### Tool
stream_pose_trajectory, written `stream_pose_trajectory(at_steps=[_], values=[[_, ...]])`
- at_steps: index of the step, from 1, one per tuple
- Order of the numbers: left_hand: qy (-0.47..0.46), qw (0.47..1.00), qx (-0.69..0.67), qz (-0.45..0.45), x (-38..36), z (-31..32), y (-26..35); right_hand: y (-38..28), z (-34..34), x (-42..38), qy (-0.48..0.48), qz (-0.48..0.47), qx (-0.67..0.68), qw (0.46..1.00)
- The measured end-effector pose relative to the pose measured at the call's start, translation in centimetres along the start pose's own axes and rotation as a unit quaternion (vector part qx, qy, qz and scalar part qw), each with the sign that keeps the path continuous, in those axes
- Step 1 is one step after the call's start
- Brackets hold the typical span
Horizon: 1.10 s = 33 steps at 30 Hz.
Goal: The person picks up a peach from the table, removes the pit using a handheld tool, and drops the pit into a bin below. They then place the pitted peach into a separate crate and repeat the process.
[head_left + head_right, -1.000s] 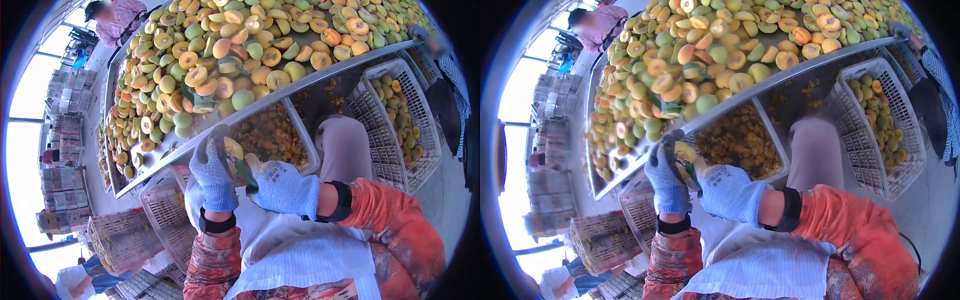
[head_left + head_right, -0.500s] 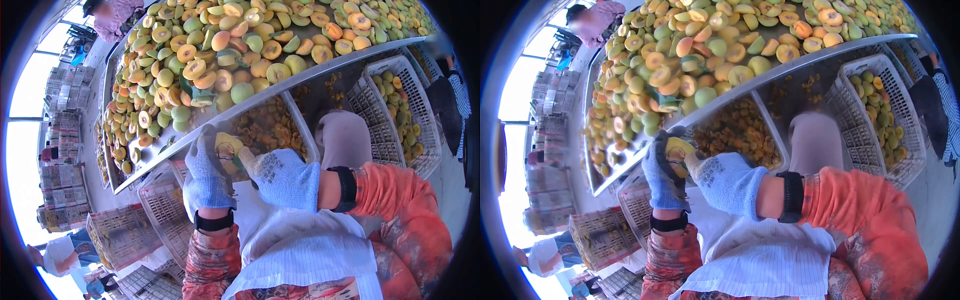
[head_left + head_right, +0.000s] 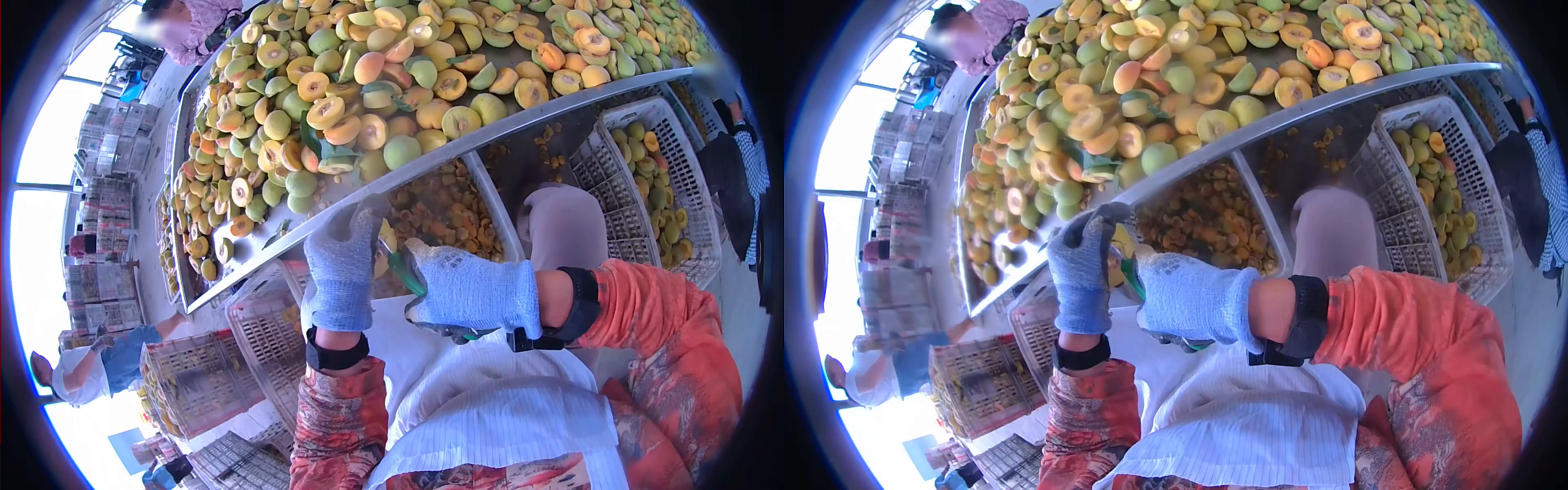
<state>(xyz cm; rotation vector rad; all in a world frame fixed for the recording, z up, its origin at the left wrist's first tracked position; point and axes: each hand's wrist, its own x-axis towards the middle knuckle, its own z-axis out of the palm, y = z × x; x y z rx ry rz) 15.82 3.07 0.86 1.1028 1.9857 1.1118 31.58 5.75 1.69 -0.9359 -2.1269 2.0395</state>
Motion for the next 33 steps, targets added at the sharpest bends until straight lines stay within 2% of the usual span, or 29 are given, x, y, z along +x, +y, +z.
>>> stream_pose_trajectory(at_steps=[1,2,3,4,5,6,7,8,9,11,12,15,16,18,19,21,22,23,25,26,27,28,30,32,33], values=[[0.000,1.000,0.000,0.001,0.1,0.3,-0.7,0.2,0.3,0.3,0.001,-0.001,0.000,1.000],[0.057,0.984,0.067,0.152,0.5,0.6,-2.1,0.8,0.7,0.8,0.007,-0.041,0.033,0.999],[0.114,0.938,0.131,0.299,0.6,0.9,-2.8,1.4,1.1,1.3,0.012,-0.080,0.066,0.995],[0.117,0.948,0.102,0.276,0.3,0.9,-3.1,1.8,1.2,1.7,0.011,-0.081,0.066,0.994],[0.117,0.948,0.104,0.277,0.3,1.0,-3.4,2.0,1.4,2.2,0.010,-0.118,0.002,0.993],[0.133,0.961,0.018,0.240,0.4,1.1,-3.8,2.0,1.4,2.4,0.009,-0.154,-0.062,0.986],[0.147,0.966,-0.068,0.200,0.3,1.4,-4.0,2.0,1.5,2.3,0.009,-0.154,-0.062,0.986],[0.118,0.960,-0.227,0.113,-0.8,1.9,-1.7,1.6,1.7,1.9,0.073,-0.140,-0.185,0.970],[0.118,0.960,-0.226,0.114,-0.7,1.7,-1.7,1.3,1.8,1.7,0.136,-0.123,-0.305,0.935],[0.058,0.952,-0.298,0.046,-0.3,0.9,-1.7,1.4,1.4,1.4,0.132,-0.141,-0.337,0.922],[0.058,0.951,-0.299,0.047,0.0,0.9,-1.6,1.4,1.2,1.3,0.128,-0.158,-0.369,0.907],[0.068,0.978,-0.167,0.108,0.6,0.8,-1.4,0.6,1.1,1.1,0.139,-0.112,-0.291,0.940],[0.068,0.977,-0.168,0.109,1.1,0.7,-1.5,0.5,0.9,1.3,0.140,-0.112,-0.292,0.939],[0.007,0.983,-0.147,0.107,2.1,0.2,-1.8,0.5,0.3,1.7,0.073,-0.056,-0.139,0.986],[0.006,0.983,-0.147,0.106,2.7,0.0,-1.7,0.5,0.2,1.8,0.073,-0.054,-0.138,0.986],[-0.068,0.992,-0.101,-0.028,3.7,-0.2,-1.2,0.4,-0.2,2.1,0.044,-0.046,-0.001,0.998],[-0.099,0.980,-0.172,-0.031,3.3,-0.3,-0.8,0.5,-0.6,2.4,0.045,-0.046,-0.001,0.998],[-0.100,0.980,-0.172,-0.027,3.1,-0.2,-1.1,0.5,-1.0,2.7,0.034,-0.041,-0.004,0.999],[-0.018,0.980,-0.015,0.197,2.6,0.3,-2.1,0.7,-1.4,2.9,0.025,-0.037,-0.009,0.999],[-0.048,0.929,-0.364,-0.035,2.0,0.5,-1.0,1.3,-1.2,2.5,0.064,-0.071,-0.189,0.977],[-0.031,0.944,-0.328,0.016,1.7,0.9,-1.8,2.0,-1.1,2.2,0.100,-0.102,-0.362,0.921],[-0.027,0.944,-0.328,0.001,1.2,0.8,-1.7,2.7,-1.1,2.2,0.114,-0.145,-0.406,0.895],[-0.025,0.944,-0.330,-0.013,0.9,0.5,-1.1,2.8,-1.1,1.7,0.107,-0.144,-0.420,0.890],[-0.088,0.937,-0.334,-0.051,0.7,-0.2,-0.6,2.8,-0.3,1.3,0.096,-0.143,-0.434,0.884],[-0.088,0.937,-0.334,-0.051,0.5,0.0,-0.7,2.7,0.7,1.0,0.107,-0.122,-0.372,0.914]])
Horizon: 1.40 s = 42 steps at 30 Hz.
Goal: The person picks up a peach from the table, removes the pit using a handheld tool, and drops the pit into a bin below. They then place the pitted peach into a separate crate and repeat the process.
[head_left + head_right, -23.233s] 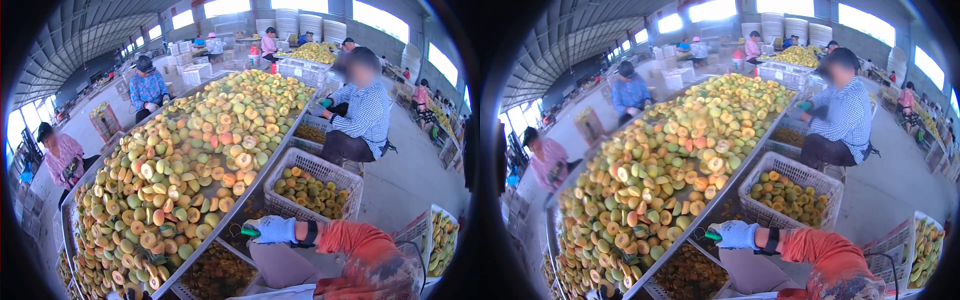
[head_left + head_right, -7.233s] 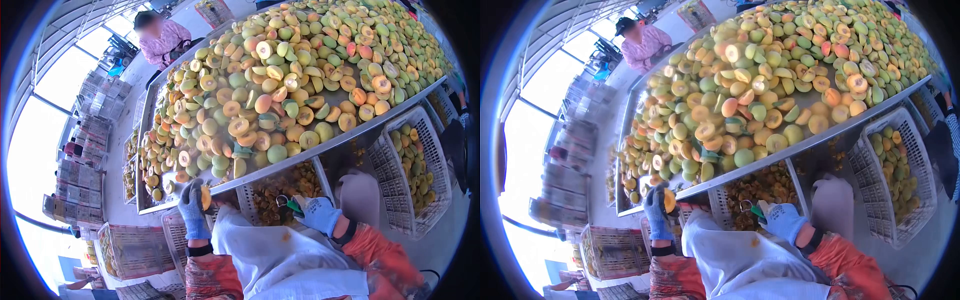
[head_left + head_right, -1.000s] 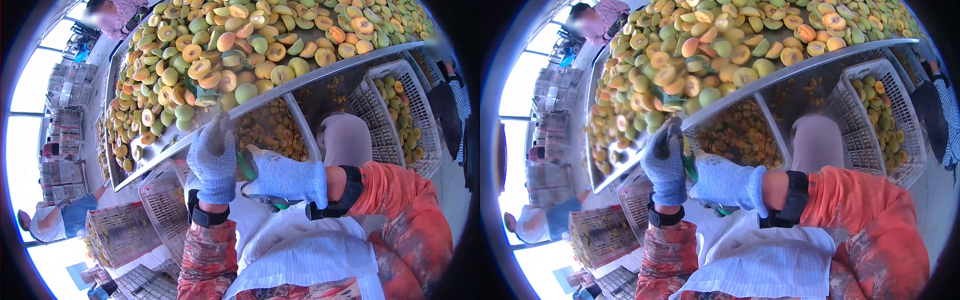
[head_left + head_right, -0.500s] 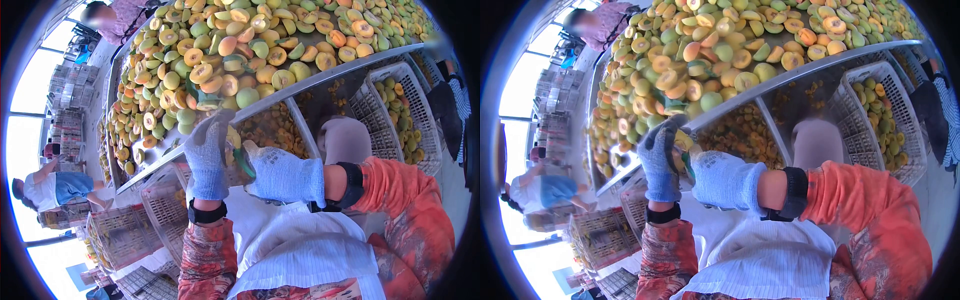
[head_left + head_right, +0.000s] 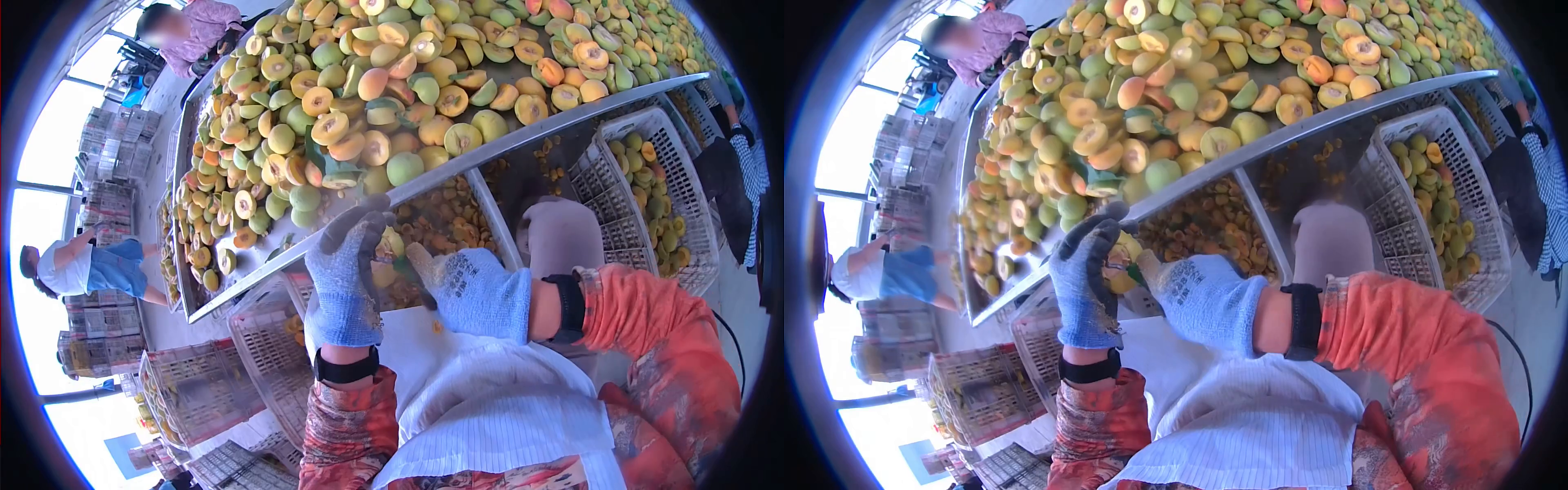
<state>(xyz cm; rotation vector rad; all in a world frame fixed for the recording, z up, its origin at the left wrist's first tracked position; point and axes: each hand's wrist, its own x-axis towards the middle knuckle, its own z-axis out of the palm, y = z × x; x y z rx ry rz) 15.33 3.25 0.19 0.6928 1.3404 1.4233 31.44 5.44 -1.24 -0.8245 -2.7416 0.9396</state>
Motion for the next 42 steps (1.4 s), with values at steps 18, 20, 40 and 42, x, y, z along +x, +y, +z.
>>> stream_pose_trajectory(at_steps=[18,20,40,42], values=[[0.109,0.972,0.163,0.126,1.2,0.0,-1.3,-1.8,0.0,1.6,0.033,0.044,0.329,0.943],[0.010,0.932,0.263,0.251,0.8,0.4,-0.3,-2.0,-2.1,0.7,-0.082,0.177,0.549,0.813],[0.004,0.970,0.244,0.016,-0.6,-1.0,-1.5,-1.8,-0.3,-0.8,-0.148,0.155,0.625,0.750],[-0.010,0.969,0.238,0.069,-0.6,-1.5,-1.7,-1.4,-0.4,-0.8,-0.149,0.152,0.615,0.759]])
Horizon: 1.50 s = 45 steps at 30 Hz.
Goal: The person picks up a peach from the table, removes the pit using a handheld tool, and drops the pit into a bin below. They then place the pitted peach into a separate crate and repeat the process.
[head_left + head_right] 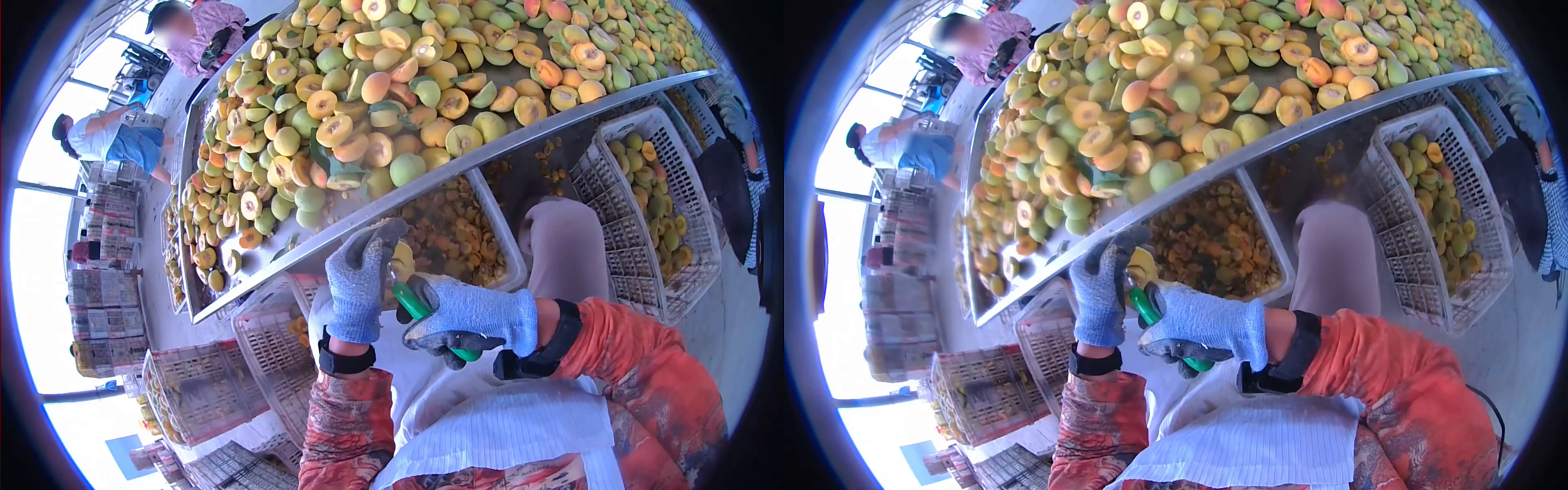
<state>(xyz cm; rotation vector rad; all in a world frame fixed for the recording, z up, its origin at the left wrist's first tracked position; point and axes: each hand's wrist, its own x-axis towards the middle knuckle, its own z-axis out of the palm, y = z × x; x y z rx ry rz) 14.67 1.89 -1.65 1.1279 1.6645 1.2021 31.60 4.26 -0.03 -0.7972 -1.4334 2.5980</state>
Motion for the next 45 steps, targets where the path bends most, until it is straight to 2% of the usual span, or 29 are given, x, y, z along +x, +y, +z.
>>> stream_pose_trajectory(at_steps=[2,4,6,7,10,12,13,17,19,20,22,24,25,26,28,29,30,31,32,34,35,36,38,39,40,41,42,44,45], values=[[-0.004,0.997,-0.077,0.019,0.1,-0.1,0.4,-0.2,-0.4,-0.2,-0.069,-0.003,0.123,0.990],[0.006,0.999,-0.040,0.036,-0.3,0.3,1.5,-0.1,-0.1,-0.5,-0.082,-0.010,0.168,0.982],[0.013,0.992,0.001,0.124,-0.4,0.7,1.7,0.9,-0.1,0.2,-0.089,-0.046,0.226,0.969],[0.012,0.992,0.000,0.123,-0.4,0.7,1.8,1.1,-0.2,0.2,-0.088,-0.046,0.227,0.969],[-0.039,0.995,-0.039,0.081,0.1,0.4,1.8,1.3,-0.7,-0.3,-0.104,-0.050,0.249,0.962],[-0.086,0.977,-0.187,-0.053,0.5,0.5,1.4,1.3,-1.2,-0.8,-0.124,-0.022,0.270,0.955],[-0.096,0.981,-0.162,-0.041,0.7,0.5,1.2,1.4,-1.3,-0.8,-0.123,-0.021,0.266,0.956],[-0.078,0.960,-0.249,-0.103,1.1,1.4,-0.4,1.3,-1.4,-0.9,-0.076,-0.025,0.273,0.959],[-0.066,0.850,-0.463,-0.243,1.4,1.4,-1.1,0.7,-1.5,-1.5,-0.059,-0.024,0.268,0.961],[-0.041,0.841,-0.504,-0.192,2.6,0.5,-6.8,0.5,-1.6,-2.0,-0.087,-0.058,0.278,0.955],[0.030,0.818,-0.531,-0.220,2.1,-0.4,-5.9,0.0,-2.3,-2.8,-0.120,-0.091,0.286,0.946],[0.052,0.817,-0.531,-0.219,1.2,-1.1,-4.5,-0.8,-3.3,-3.2,-0.024,-0.123,0.220,0.967],[0.068,0.814,-0.533,-0.220,0.8,-1.3,-4.1,-0.1,-4.2,-2.0,0.029,-0.092,0.169,0.981],[0.070,0.814,-0.535,-0.216,0.4,-1.5,-4.2,3.5,-6.4,1.0,0.207,-0.105,-0.206,0.951],[0.092,0.805,-0.552,-0.196,1.2,-1.8,-4.6,5.4,-6.8,2.0,0.274,-0.037,-0.205,0.939],[0.059,0.803,-0.572,-0.158,1.0,-2.0,-5.2,4.4,-6.3,2.2,0.269,-0.037,-0.211,0.939],[0.066,0.801,-0.571,-0.167,0.1,-1.8,-5.2,3.5,-4.3,2.0,0.226,-0.037,-0.040,0.973],[0.044,0.822,-0.553,-0.129,-0.3,-1.2,-4.9,2.8,-3.0,2.1,0.180,-0.042,0.130,0.974],[0.016,0.840,-0.536,-0.080,0.0,-0.4,-4.1,3.0,-2.6,2.9,0.181,-0.048,0.126,0.974],[-0.054,0.871,-0.483,-0.071,-0.4,0.8,-3.8,4.5,-2.1,4.4,0.167,-0.157,0.195,0.954],[-0.056,0.870,-0.484,-0.070,-0.2,0.8,-4.1,4.5,-2.6,4.3,0.190,-0.203,0.104,0.955],[-0.071,0.858,-0.492,-0.129,-0.2,0.7,-4.5,4.0,-3.0,3.8,0.189,-0.201,0.103,0.956],[-0.096,0.822,-0.503,-0.250,-0.7,0.3,-5.7,2.7,-3.6,2.4,0.200,-0.234,-0.222,0.925],[-0.108,0.799,-0.506,-0.307,-0.9,0.2,-6.5,2.9,-3.7,2.5,0.217,-0.178,-0.304,0.910],[-0.107,0.798,-0.508,-0.306,-1.1,0.4,-8.0,3.1,-3.7,2.5,0.216,-0.177,-0.306,0.910],[-0.089,0.895,-0.374,-0.228,-1.3,1.0,-8.1,3.4,-3.6,2.3,0.245,-0.177,-0.369,0.879],[-0.066,0.961,-0.228,-0.141,-1.4,1.5,-8.0,3.7,-3.5,2.1,0.273,-0.177,-0.430,0.842],[-0.039,0.944,-0.302,-0.129,-1.3,1.4,-7.8,4.2,-3.0,1.6,0.297,-0.203,-0.457,0.814],[-0.061,0.898,-0.409,-0.147,-0.9,0.7,-7.8,4.5,-2.7,1.5,0.322,-0.229,-0.479,0.784]])
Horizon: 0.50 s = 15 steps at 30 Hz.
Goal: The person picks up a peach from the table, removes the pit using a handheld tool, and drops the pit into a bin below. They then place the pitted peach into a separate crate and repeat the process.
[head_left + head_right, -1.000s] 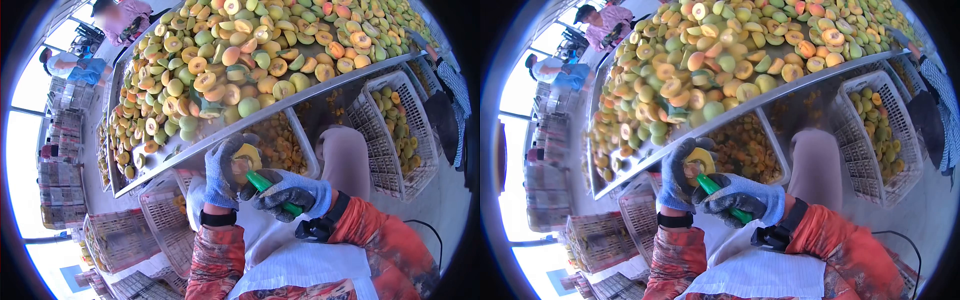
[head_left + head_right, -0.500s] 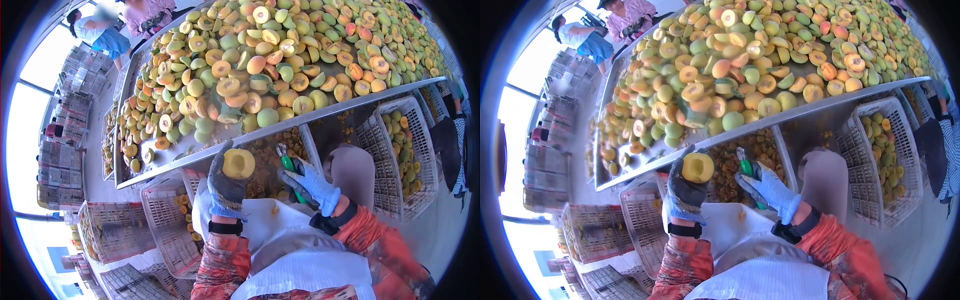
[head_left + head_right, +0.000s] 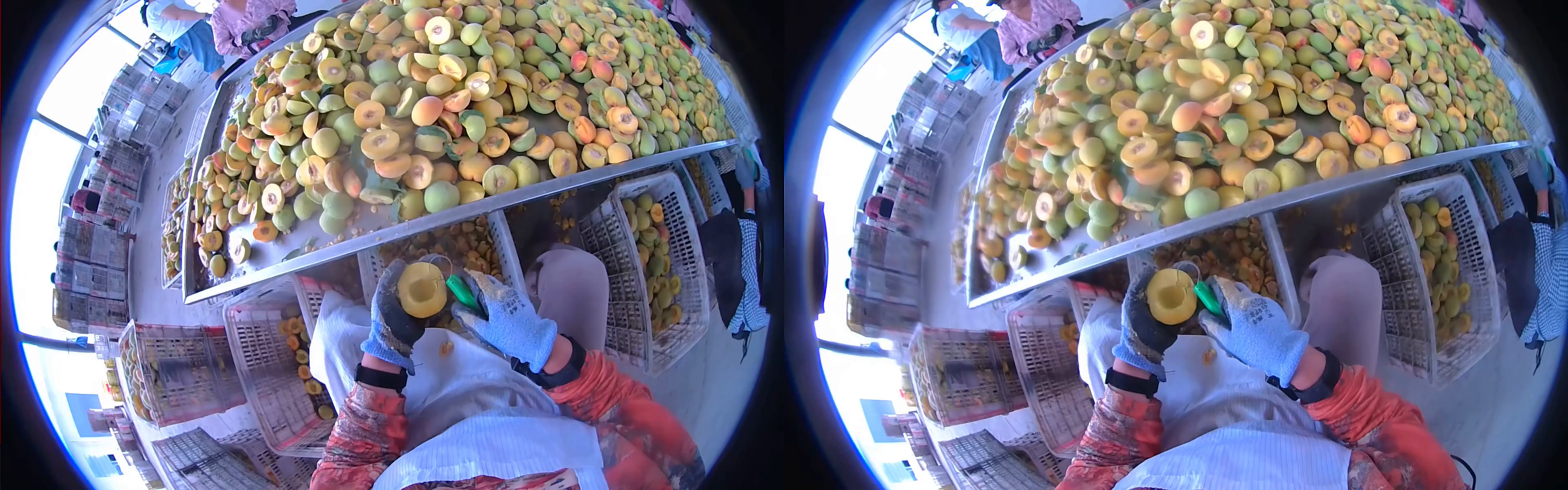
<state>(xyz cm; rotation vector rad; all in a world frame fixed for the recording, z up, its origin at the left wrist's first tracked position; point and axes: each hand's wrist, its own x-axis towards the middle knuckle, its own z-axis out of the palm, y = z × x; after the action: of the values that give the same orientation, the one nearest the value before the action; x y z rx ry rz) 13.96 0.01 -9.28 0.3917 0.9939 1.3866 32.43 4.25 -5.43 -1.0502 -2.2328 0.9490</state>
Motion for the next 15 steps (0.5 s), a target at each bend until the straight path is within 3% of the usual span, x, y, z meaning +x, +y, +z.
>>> stream_pose_trajectory(at_steps=[2,3,6,8,11,15], values=[[-0.035,0.975,-0.209,-0.061,0.7,0.0,0.9,-0.7,0.5,-0.4,-0.029,0.019,-0.021,0.999],[-0.035,0.976,-0.208,-0.060,0.8,0.4,1.3,-1.0,0.8,-0.5,-0.055,0.040,-0.042,0.997],[-0.022,0.980,-0.192,-0.037,0.5,2.1,1.7,-1.8,1.7,-0.6,-0.016,0.025,-0.055,0.998],[-0.021,0.932,-0.357,-0.061,0.5,2.8,1.5,-2.4,2.0,-0.5,-0.001,0.026,-0.050,0.998],[-0.045,0.970,-0.240,0.017,0.8,3.0,0.8,-3.1,2.1,-0.5,-0.003,0.052,-0.062,0.997],[-0.016,0.975,-0.216,0.040,0.4,4.8,0.8,-3.6,2.6,-1.2,-0.025,0.039,-0.083,0.995]])
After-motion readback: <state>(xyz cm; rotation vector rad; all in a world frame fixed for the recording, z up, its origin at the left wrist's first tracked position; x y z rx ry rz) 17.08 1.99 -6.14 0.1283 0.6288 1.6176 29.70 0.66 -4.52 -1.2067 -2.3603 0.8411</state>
